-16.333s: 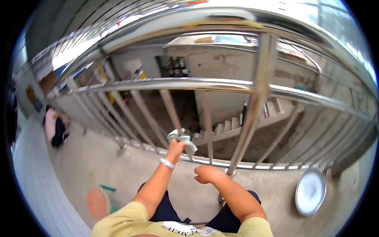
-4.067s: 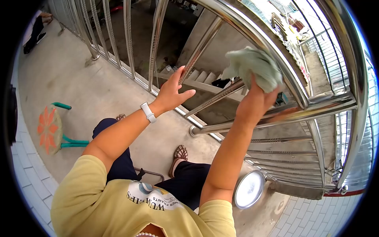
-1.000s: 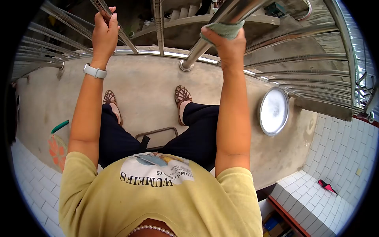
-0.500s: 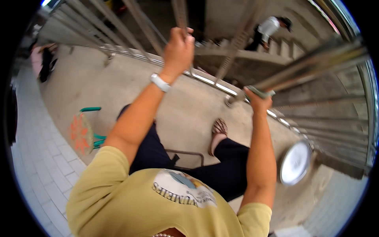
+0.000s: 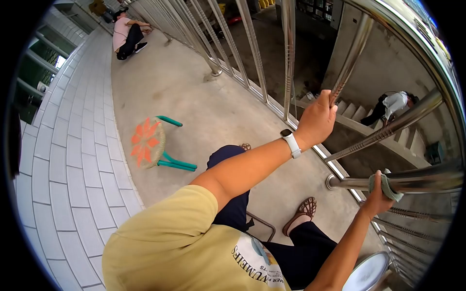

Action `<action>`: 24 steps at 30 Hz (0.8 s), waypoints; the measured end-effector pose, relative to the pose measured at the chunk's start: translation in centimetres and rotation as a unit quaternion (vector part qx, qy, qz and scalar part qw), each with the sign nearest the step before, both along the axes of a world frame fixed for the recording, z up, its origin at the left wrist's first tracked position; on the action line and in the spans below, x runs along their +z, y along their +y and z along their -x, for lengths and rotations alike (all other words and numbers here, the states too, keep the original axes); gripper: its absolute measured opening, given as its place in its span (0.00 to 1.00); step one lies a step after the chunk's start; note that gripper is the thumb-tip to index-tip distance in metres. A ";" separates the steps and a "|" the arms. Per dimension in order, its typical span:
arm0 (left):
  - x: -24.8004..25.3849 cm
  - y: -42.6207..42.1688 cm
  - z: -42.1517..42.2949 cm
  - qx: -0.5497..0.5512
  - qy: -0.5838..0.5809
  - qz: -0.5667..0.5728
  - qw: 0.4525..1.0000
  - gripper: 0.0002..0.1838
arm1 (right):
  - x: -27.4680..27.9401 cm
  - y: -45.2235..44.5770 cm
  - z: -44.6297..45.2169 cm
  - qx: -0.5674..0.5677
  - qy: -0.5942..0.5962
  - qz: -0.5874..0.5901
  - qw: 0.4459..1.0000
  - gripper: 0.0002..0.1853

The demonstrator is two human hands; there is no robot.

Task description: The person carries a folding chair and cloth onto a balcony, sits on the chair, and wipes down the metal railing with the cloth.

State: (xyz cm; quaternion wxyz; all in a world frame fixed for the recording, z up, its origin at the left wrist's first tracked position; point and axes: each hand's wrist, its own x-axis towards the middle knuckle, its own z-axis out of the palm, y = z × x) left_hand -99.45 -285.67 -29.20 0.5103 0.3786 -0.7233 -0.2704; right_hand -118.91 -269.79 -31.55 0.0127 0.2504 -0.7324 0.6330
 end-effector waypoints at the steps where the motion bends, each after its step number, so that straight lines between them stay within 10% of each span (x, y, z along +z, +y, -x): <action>1: 0.1 0.1 -0.1 0.003 0.000 0.003 1.000 0.14 | 0.6 -0.1 0.1 0.003 0.000 0.003 1.000 0.28; 12: 0.1 0.3 -0.7 -0.045 -0.013 -0.035 0.998 0.21 | 8.0 -1.0 -1.1 -0.034 0.114 0.196 0.973 0.19; 24: 0.3 0.3 -1.1 -0.059 -0.042 -0.044 0.996 0.28 | 5.0 -1.1 -0.7 -0.082 0.218 0.071 0.970 0.31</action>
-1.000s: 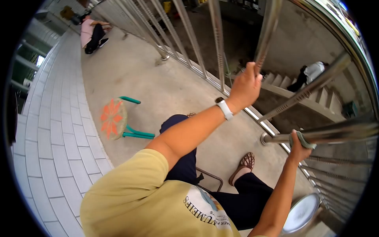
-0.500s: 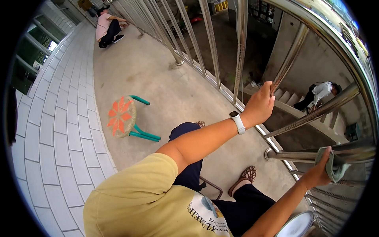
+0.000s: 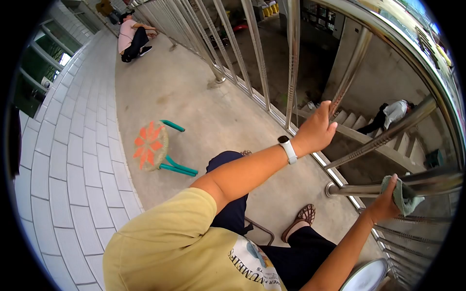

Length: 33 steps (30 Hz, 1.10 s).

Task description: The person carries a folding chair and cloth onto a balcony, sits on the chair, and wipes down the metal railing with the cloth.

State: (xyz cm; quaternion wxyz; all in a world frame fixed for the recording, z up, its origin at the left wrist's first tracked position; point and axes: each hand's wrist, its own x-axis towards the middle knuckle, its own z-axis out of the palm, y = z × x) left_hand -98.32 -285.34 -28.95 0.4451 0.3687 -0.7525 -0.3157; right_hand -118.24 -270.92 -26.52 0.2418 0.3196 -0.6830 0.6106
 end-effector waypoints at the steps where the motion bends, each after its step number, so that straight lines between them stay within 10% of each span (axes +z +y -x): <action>1: -0.3 -0.1 0.2 0.009 -0.004 0.032 0.999 0.29 | -0.7 0.4 0.1 -0.010 -0.006 -0.026 1.000 0.32; 12: 0.7 1.9 -1.2 0.034 -0.225 0.077 0.971 0.34 | -2.4 0.8 0.7 0.015 -0.139 -0.028 0.990 0.28; 21: -2.1 6.8 -0.5 -0.143 -0.500 0.123 0.845 0.06 | -1.8 0.9 0.6 0.049 -0.155 -0.066 0.985 0.29; 26: -2.7 8.0 0.2 -0.195 -0.509 0.116 0.831 0.06 | 1.0 -0.2 -0.2 0.001 0.038 0.139 0.990 0.22; 31: -2.6 8.1 0.0 -0.223 -0.524 0.105 0.815 0.06 | 4.6 1.8 -2.7 0.020 0.114 0.104 0.988 0.14; 33: -2.8 8.1 0.0 -0.241 -0.531 0.097 0.806 0.06 | 4.4 2.0 -6.1 0.266 -0.081 0.176 0.944 0.11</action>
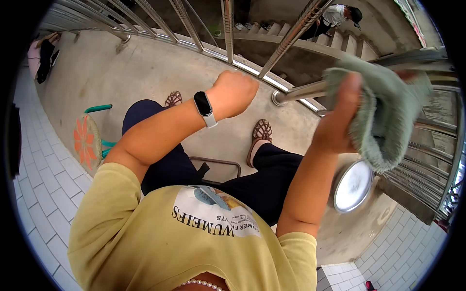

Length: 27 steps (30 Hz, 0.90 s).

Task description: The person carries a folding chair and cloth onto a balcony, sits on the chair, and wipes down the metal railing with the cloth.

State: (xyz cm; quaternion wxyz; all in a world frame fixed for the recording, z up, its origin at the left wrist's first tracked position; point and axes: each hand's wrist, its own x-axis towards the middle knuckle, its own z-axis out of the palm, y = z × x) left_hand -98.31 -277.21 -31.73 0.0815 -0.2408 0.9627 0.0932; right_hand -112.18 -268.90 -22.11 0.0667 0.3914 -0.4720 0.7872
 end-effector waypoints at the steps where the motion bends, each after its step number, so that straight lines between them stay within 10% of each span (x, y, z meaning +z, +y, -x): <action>1: -0.3 0.1 -0.2 -0.010 0.001 -0.003 1.000 0.05 | 0.0 0.1 -0.9 0.043 0.048 -0.061 0.996 0.13; 6: -1.7 0.7 -0.2 -0.042 -0.038 -0.021 0.998 0.08 | -0.5 -0.2 -1.8 0.518 -0.301 -0.109 0.794 0.22; 9: -6.1 0.8 0.1 -0.083 0.231 -0.059 0.968 0.12 | 0.1 0.3 -2.5 0.603 -0.374 -0.176 0.682 0.28; 21: 2.5 1.5 0.3 -0.084 0.549 -0.139 0.820 0.14 | -0.6 0.9 -3.4 0.610 -0.118 -0.328 0.711 0.29; 27: 0.3 1.6 0.1 -0.062 0.439 -0.107 0.890 0.14 | -0.9 1.0 -3.2 0.598 -0.293 -0.183 0.723 0.33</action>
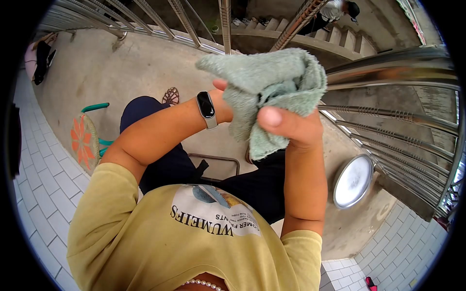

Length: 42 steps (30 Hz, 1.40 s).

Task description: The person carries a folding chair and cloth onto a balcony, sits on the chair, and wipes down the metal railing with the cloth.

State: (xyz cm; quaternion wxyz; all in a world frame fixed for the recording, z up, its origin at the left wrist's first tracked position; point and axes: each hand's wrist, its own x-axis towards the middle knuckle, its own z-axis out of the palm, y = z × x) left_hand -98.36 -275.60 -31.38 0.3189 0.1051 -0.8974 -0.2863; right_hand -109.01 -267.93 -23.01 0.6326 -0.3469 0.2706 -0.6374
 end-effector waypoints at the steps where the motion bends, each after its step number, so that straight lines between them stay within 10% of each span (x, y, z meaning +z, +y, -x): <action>1: -1.3 -0.1 0.2 -0.001 -0.078 0.020 0.997 0.13 | 0.0 -0.1 0.1 -0.003 -0.044 0.001 0.999 0.34; 10: -7.0 -0.2 0.6 -0.029 -0.320 0.118 0.940 0.10 | 0.0 -0.2 0.9 -0.052 0.034 0.003 0.998 0.32; 17: -1.2 -0.5 0.0 -0.064 -0.438 0.107 0.890 0.08 | -1.0 0.1 3.6 -0.264 0.099 -0.030 0.959 0.29; 19: -1.3 -0.5 0.0 -0.077 -0.442 0.102 0.888 0.08 | -2.5 0.7 4.3 -0.471 0.482 0.045 0.737 0.25; 20: -1.5 -0.4 -0.1 -0.066 -0.433 0.107 0.893 0.06 | -3.7 1.0 5.6 -0.545 0.471 0.165 0.674 0.19; 21: -1.6 -0.4 0.0 -0.055 -0.423 0.110 0.898 0.05 | -2.3 1.4 6.6 -0.559 0.693 0.256 0.376 0.21; 26: -1.4 -0.3 0.0 -0.059 -0.437 0.103 0.891 0.05 | 0.5 1.5 9.3 -0.688 0.651 0.221 0.233 0.23; 27: -1.3 -0.2 0.0 -0.060 -0.442 0.101 0.889 0.05 | 0.7 1.2 9.1 -0.689 0.650 0.220 0.232 0.23; 29: -1.6 -0.3 0.0 -0.066 -0.443 0.102 0.888 0.05 | 1.2 -0.5 7.7 -0.658 0.249 0.118 0.700 0.23; 42: -1.4 -0.3 0.1 -0.066 -0.434 0.111 0.891 0.08 | -4.2 -2.6 9.6 -0.676 0.484 -0.061 0.553 0.30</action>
